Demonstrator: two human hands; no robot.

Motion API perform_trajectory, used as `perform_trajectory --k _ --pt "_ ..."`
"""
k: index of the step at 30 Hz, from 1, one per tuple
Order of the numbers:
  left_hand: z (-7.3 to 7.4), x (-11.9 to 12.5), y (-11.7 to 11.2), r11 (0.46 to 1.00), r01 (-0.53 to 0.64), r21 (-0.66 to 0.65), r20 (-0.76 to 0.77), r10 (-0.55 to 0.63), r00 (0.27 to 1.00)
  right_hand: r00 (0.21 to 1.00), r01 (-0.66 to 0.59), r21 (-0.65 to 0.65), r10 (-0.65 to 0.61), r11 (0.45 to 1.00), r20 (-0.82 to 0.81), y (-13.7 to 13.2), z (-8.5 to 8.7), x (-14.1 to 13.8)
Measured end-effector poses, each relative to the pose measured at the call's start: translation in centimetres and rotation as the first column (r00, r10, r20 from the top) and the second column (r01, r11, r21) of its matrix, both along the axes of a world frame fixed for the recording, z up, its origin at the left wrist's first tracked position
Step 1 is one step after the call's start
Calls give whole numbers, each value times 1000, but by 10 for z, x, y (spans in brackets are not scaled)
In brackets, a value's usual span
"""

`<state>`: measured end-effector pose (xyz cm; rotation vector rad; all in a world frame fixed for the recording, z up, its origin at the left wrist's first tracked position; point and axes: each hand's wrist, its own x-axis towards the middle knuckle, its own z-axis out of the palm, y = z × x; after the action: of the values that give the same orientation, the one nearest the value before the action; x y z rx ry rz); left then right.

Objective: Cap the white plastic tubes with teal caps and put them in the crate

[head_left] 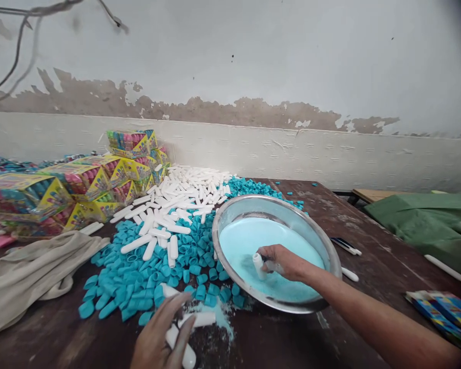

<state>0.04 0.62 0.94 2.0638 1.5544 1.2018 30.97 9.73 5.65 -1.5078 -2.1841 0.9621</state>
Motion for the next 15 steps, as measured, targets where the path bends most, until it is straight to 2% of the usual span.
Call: perform_trajectory --k 1,3,4,6,8,10,11,13,15 --pt "16 16 12 991 136 16 -63 -134 989 999 20 -7 -20 1000 -50 -2 0 2" --pt "44 55 36 954 299 27 -172 -290 942 989 50 -19 -52 999 -138 -8 2 4" --pt "54 76 47 939 343 19 -225 -330 917 983 62 -21 -65 998 -173 -10 4 4" --pt "65 115 66 926 369 -76 -332 -372 867 971 88 -12 -89 996 -220 -16 8 5" --pt "66 145 80 909 351 -224 -389 -414 823 963 115 10 -109 993 -247 -20 10 7" --pt "62 162 91 883 338 -325 -391 -451 802 956 157 47 -140 986 -258 -23 8 13" --pt "60 167 95 877 336 -342 -386 -458 801 950 207 89 -178 974 -256 -24 6 16" --pt "57 170 102 888 324 -326 -391 -439 809 929 338 227 -285 913 -234 -25 0 24" --pt "57 171 105 900 309 -307 -408 -418 812 943 331 351 -292 876 -161 -26 -6 30"
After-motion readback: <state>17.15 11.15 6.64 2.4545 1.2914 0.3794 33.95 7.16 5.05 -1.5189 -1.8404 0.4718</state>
